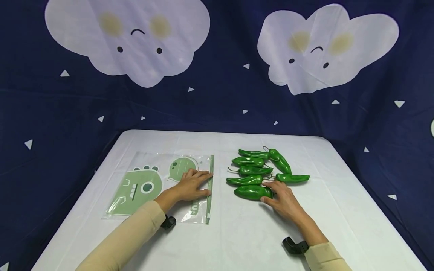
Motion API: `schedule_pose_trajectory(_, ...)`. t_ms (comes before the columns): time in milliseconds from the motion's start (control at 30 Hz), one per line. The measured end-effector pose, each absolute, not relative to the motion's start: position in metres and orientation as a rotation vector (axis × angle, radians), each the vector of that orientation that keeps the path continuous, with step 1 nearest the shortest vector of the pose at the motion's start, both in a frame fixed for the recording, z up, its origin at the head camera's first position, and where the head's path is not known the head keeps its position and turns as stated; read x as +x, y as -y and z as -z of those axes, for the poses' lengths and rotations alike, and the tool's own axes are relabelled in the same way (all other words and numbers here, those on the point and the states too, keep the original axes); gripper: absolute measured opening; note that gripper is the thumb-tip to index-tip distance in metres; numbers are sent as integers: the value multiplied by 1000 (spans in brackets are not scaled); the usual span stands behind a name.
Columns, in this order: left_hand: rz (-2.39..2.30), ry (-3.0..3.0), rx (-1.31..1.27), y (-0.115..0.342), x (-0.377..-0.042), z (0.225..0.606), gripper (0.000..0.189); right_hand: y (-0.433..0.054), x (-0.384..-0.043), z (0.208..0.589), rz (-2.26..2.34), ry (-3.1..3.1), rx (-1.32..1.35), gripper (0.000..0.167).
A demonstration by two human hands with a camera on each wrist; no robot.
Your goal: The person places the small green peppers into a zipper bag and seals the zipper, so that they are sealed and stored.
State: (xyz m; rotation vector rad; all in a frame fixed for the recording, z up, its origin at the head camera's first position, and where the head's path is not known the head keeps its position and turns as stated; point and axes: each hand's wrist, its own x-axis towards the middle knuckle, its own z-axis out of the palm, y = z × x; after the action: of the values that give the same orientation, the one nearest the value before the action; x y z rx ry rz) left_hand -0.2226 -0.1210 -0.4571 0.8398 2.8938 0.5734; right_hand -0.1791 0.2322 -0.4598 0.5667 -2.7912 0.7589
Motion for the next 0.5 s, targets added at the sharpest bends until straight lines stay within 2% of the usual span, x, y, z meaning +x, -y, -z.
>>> schedule_pose_trajectory(500, -533, -2872, 894, 122, -218, 454, 62, -235, -178, 464, -776, 2806, 542, 53)
